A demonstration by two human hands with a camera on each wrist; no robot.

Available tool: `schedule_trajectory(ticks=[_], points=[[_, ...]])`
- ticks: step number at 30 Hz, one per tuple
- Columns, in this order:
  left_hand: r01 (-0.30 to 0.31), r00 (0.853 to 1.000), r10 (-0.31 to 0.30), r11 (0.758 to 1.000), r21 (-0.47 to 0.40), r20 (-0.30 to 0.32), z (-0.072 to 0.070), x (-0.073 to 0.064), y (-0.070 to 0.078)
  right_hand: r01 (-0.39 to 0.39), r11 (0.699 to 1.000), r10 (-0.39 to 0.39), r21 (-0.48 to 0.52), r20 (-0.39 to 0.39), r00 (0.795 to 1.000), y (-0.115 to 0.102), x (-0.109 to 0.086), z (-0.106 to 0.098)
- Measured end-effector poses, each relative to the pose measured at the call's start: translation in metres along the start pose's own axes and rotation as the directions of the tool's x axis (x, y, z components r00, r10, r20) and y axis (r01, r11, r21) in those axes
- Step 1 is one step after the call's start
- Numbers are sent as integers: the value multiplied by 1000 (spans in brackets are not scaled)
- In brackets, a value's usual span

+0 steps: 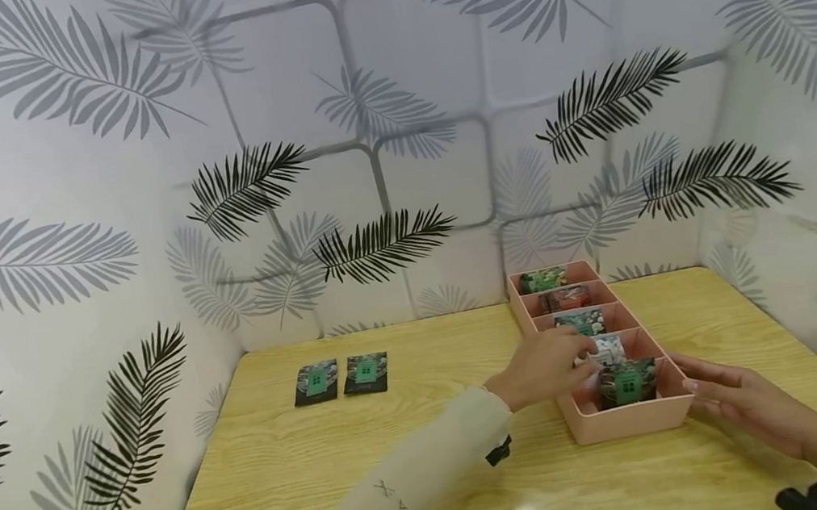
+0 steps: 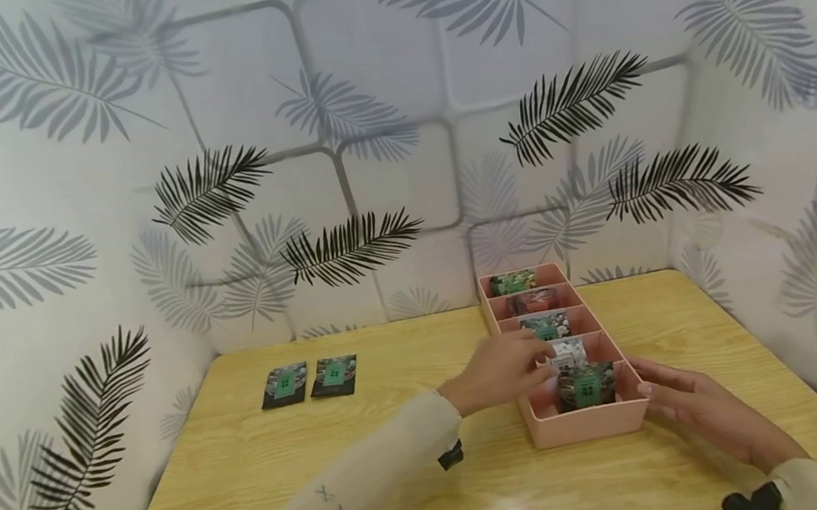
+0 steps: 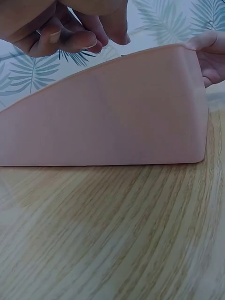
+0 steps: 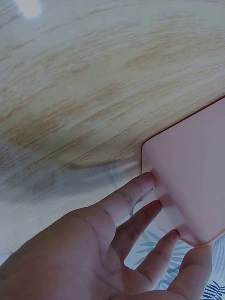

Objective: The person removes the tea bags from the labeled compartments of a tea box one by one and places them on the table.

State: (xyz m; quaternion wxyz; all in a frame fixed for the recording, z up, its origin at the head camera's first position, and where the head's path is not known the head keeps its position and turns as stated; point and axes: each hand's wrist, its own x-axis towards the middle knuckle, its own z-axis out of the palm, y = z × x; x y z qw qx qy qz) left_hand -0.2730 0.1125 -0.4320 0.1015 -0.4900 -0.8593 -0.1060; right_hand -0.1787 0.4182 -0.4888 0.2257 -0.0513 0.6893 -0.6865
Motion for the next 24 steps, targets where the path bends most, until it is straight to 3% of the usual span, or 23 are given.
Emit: schedule_trajectory(ticks=[7, 14, 24], points=[[34, 996, -32, 999, -30, 80, 9, 7, 7, 42, 998, -43, 39, 13, 999, 1, 0, 0], [-7, 999, 9, 999, -40, 49, 13, 7, 11, 30, 999, -30, 15, -31, 999, 1, 1, 3], [9, 998, -1, 992, -128, 56, 12, 9, 22, 38, 999, -37, 22, -32, 999, 2, 0, 2]])
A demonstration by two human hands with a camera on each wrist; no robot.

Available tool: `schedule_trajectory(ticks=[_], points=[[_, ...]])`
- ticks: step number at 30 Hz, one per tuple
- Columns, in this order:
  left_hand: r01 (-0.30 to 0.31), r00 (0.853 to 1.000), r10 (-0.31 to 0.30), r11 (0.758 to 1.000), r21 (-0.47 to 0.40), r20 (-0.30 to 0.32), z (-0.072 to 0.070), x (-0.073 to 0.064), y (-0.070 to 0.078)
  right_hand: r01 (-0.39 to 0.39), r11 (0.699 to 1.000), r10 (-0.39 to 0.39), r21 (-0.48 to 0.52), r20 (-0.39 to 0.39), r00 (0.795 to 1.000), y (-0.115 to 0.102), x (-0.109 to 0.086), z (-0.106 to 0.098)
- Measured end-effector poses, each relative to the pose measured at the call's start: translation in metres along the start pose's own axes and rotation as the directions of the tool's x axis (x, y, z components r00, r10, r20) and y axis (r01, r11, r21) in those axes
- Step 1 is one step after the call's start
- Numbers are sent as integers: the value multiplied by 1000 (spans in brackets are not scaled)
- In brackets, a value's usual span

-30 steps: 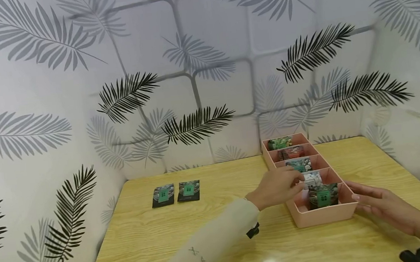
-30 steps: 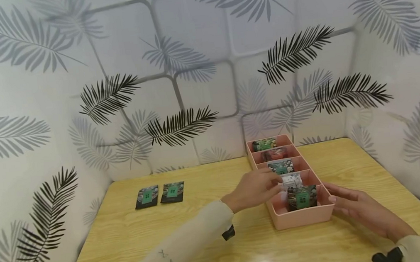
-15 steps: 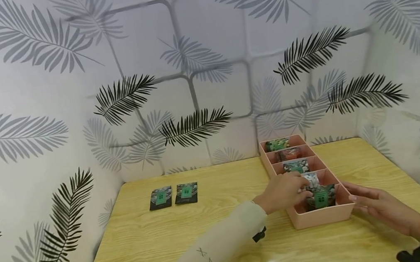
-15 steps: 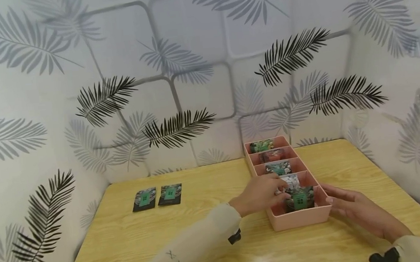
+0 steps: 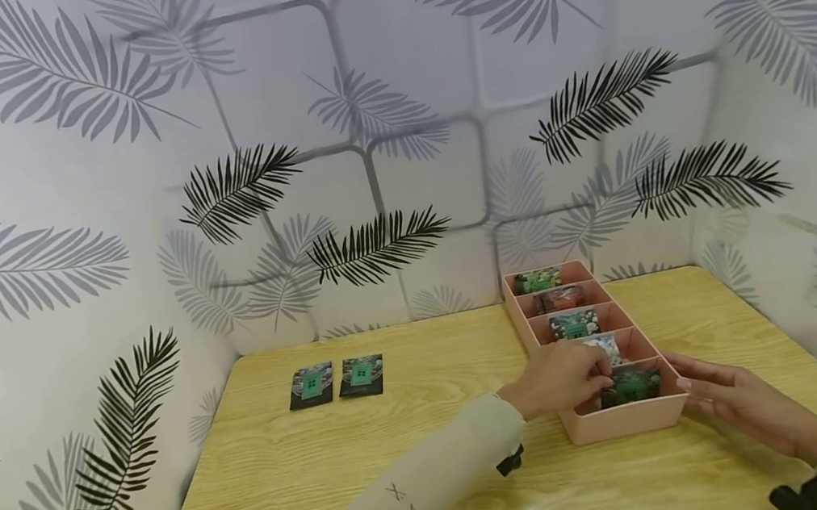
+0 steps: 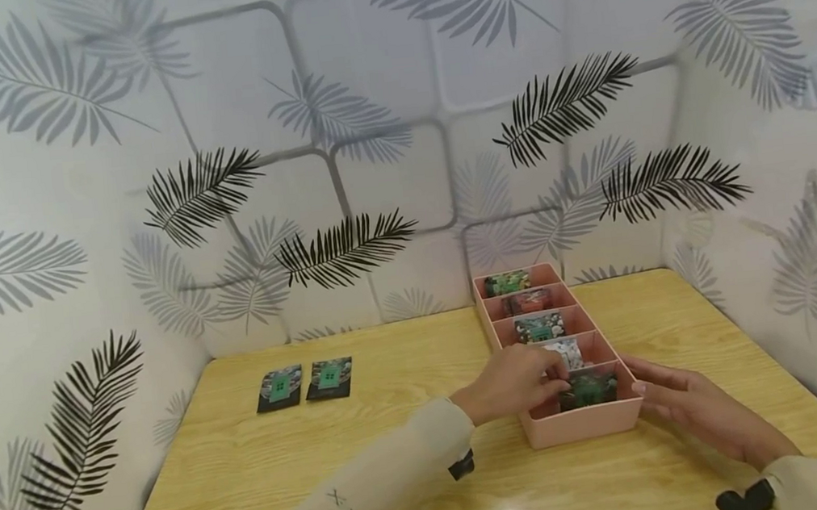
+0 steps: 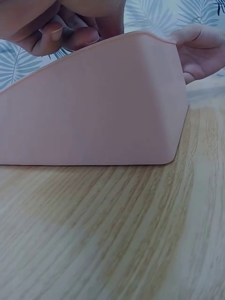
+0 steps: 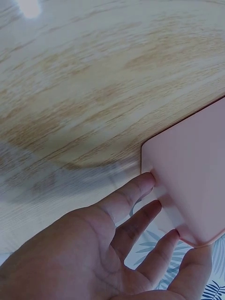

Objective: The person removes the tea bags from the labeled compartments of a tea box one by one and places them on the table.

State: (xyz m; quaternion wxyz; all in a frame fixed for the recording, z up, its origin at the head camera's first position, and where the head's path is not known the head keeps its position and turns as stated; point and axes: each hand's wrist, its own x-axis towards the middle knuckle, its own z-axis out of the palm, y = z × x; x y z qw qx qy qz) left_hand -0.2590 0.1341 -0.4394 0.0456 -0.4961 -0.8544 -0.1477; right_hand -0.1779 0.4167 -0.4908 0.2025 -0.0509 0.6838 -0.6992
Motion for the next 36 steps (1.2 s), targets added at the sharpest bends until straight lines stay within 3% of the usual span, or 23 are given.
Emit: schedule_trajectory(ticks=[7, 19, 28, 36], points=[[-25, 1000, 25, 999, -36, -7, 2, -2, 1, 17, 1000, -17, -1, 13, 1000, -1, -1, 0], [-97, 995, 94, 992, -77, -42, -6, -5, -7, 68, 998, -68, 11, 29, 997, 2, 0, 0], [-94, 993, 90, 994, -57, -75, -16, -9, -9, 5, 1000, -4, -26, 24, 1000, 3, 0, -1], [-80, 985, 68, 994, -71, -159, -26, -15, -15, -5, 1000, 6, -7, 16, 1000, 1, 0, 0]])
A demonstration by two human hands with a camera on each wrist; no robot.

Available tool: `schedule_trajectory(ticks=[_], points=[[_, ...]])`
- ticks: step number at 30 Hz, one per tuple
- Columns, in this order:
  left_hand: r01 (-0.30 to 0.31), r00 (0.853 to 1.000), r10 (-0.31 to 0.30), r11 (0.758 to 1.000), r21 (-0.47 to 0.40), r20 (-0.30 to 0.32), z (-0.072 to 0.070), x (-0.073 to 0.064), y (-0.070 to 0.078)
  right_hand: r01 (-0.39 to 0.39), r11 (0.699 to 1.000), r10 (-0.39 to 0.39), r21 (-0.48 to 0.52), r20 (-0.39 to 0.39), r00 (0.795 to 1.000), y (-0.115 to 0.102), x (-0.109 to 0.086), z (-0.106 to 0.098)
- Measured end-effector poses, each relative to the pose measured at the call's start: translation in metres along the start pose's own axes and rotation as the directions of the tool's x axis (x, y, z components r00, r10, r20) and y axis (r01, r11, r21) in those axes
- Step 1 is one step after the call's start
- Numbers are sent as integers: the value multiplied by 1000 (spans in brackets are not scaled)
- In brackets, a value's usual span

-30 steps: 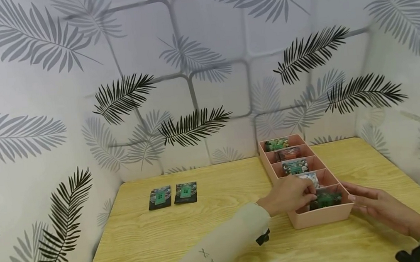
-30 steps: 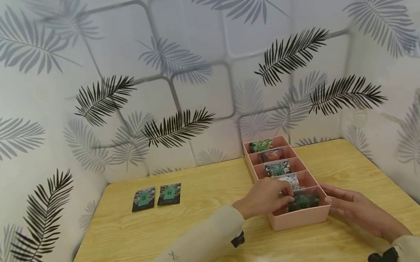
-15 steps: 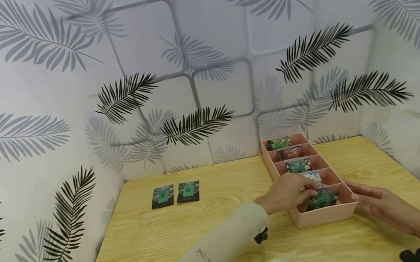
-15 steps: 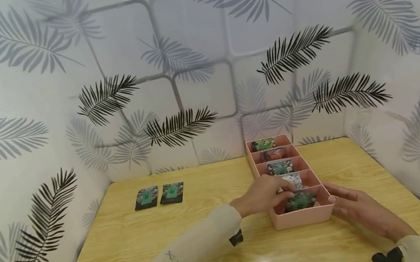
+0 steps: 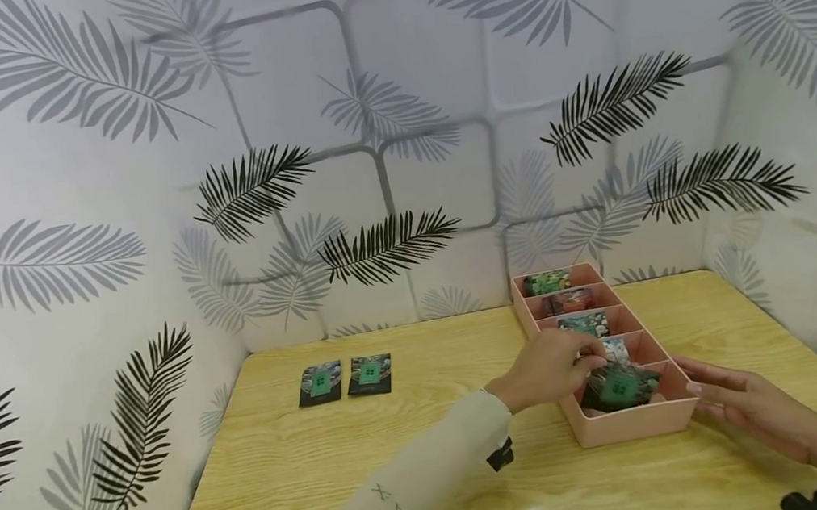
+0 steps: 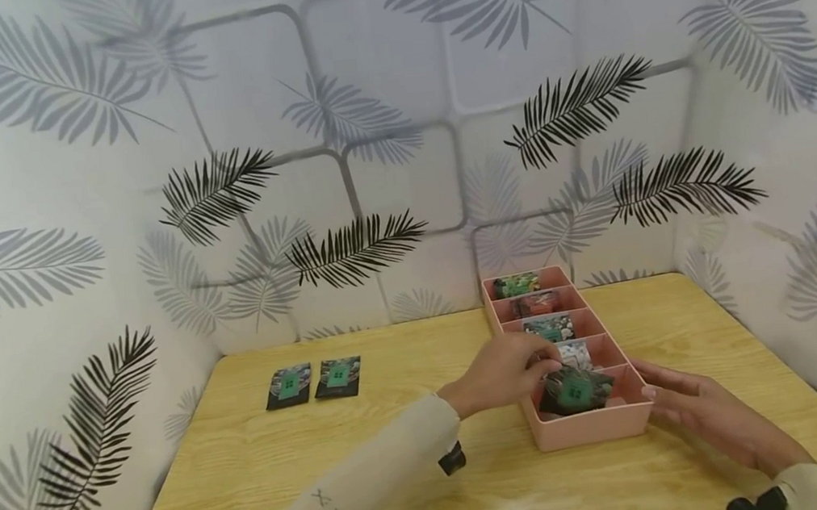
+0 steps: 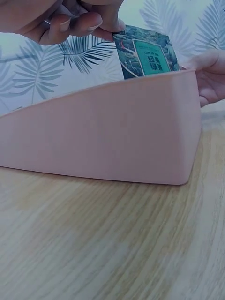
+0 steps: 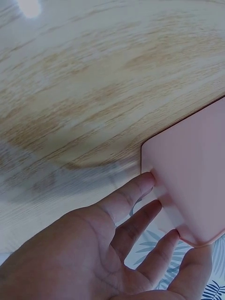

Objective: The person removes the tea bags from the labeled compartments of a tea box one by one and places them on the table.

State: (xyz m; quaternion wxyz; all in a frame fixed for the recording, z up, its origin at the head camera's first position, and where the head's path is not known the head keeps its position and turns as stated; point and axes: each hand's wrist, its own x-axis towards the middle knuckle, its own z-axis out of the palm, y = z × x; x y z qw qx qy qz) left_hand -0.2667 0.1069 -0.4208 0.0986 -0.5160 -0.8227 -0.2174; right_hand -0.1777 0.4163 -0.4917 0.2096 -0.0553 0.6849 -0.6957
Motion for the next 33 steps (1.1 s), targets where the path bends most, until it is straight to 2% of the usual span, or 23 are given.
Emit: schedule_trajectory(ticks=[4, 9, 13, 20, 26, 33], points=[[39, 999, -40, 999, -36, -28, -8, -3, -4, 21, 999, -22, 35, 14, 1000, 1, 0, 0], [97, 992, -105, 990, -102, -70, -17, -8, -11, 84, 993, -89, 89, 53, 995, 3, 1, 1], [109, 986, -125, 984, -140, -112, -25, -12, -17, 105, 984, -118, 143, 83, 990, 4, 1, 0], [119, 975, -142, 983, -138, -168, -39, -21, -24, 126, 981, -142, 150, 103, 985, 5, 3, 0], [156, 971, -176, 979, -130, -161, -43, -30, -35, 118, 983, -134, 140, 111, 985, 4, 2, 0], [154, 963, -176, 981, -120, -204, -48, -38, -47, 125, 980, -145, 157, 125, 981, 3, 2, -1]])
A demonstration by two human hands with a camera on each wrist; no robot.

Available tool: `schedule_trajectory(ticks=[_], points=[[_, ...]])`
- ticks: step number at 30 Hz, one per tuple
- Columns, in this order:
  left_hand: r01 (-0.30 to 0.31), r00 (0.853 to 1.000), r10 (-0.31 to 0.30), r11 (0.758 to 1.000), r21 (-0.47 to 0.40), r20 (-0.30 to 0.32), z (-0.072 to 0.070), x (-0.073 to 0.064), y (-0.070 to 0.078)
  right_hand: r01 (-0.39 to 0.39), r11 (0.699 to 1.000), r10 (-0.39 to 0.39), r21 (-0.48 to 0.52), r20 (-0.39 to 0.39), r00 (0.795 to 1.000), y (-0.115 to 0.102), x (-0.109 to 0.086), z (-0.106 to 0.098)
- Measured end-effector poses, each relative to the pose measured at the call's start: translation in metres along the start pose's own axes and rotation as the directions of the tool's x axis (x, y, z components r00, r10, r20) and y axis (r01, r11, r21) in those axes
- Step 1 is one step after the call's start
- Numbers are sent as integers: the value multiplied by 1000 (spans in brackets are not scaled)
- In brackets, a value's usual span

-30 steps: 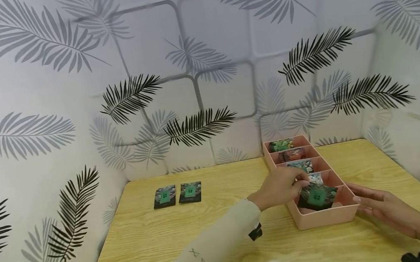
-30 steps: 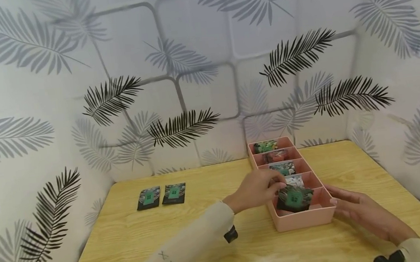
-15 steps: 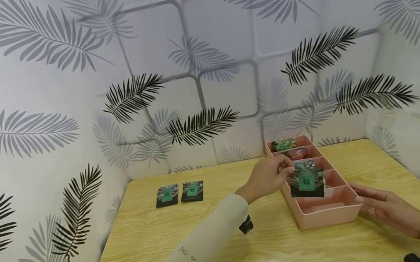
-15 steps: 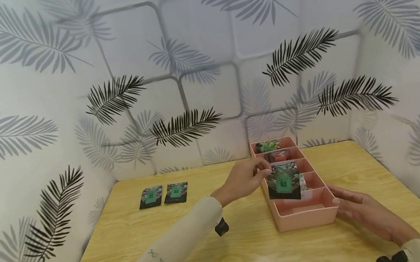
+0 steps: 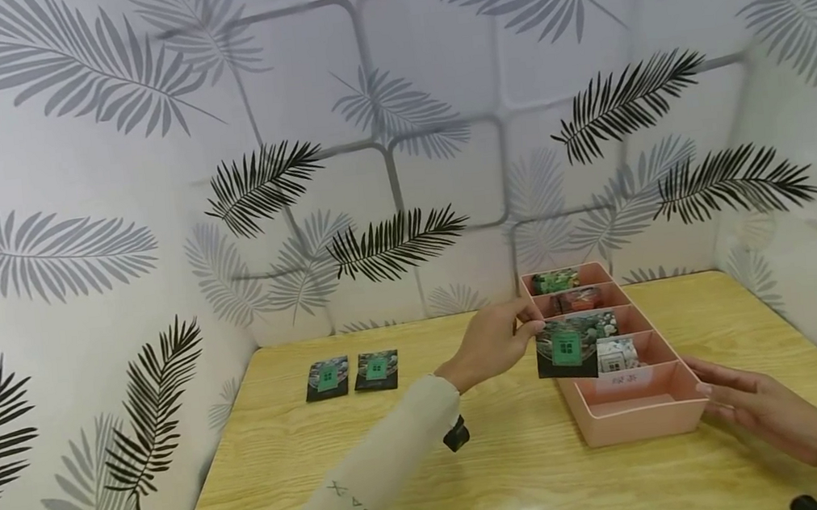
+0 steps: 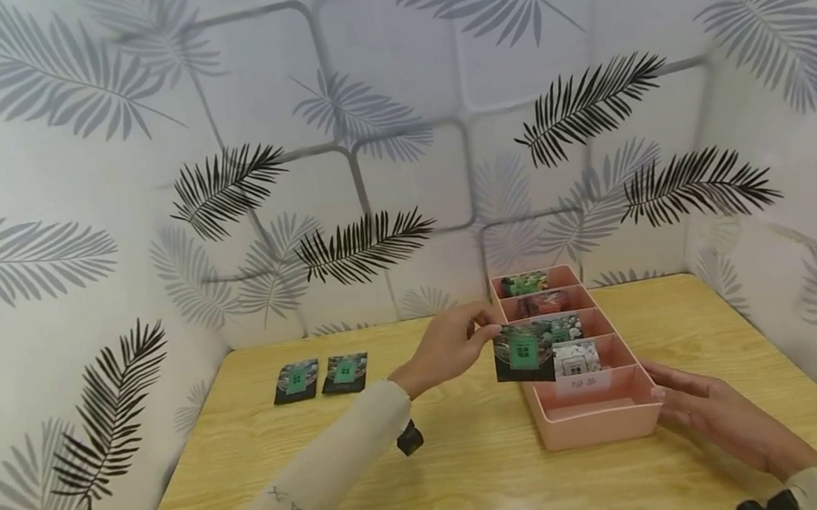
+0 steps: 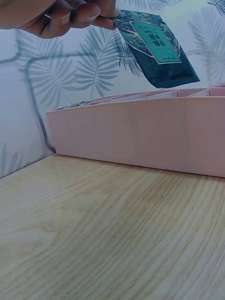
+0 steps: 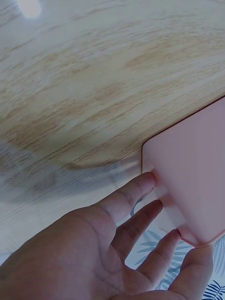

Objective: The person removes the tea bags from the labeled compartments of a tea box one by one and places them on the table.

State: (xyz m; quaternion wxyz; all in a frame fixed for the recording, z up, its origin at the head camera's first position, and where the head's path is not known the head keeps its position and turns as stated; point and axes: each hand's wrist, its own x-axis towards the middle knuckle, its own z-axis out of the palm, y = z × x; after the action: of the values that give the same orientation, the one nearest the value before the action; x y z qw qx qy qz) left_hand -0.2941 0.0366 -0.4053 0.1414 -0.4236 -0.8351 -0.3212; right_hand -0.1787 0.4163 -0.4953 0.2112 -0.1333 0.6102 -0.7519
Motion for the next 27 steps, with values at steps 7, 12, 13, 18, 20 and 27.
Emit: schedule_trajectory(ticks=[7, 12, 13, 18, 20, 27], points=[[35, 999, -35, 999, 36, -7, -7, -9, -14, 21, 999, -22, 30, 37, 999, 1, 1, 0], [50, 999, -49, 998, 41, -18, -14, -16, -25, 10, 1000, -10, 21, 14, 1000, 0, 0, 1], [56, 998, -55, 998, 42, -20, -16, -17, -27, 9, 1000, -10, 21, 12, 1000, -1, 0, 2], [106, 994, -105, 993, 56, -17, -21, -24, -38, 13, 1000, -14, 23, 21, 1000, -2, -1, 2], [125, 992, -125, 990, 68, -15, -23, -27, -43, 11, 1000, -11, 17, 16, 1000, -2, -1, 2], [142, 990, -140, 988, 66, -35, -29, -36, -60, -3, 1000, 3, -1, 10, 1000, -1, -1, 1]])
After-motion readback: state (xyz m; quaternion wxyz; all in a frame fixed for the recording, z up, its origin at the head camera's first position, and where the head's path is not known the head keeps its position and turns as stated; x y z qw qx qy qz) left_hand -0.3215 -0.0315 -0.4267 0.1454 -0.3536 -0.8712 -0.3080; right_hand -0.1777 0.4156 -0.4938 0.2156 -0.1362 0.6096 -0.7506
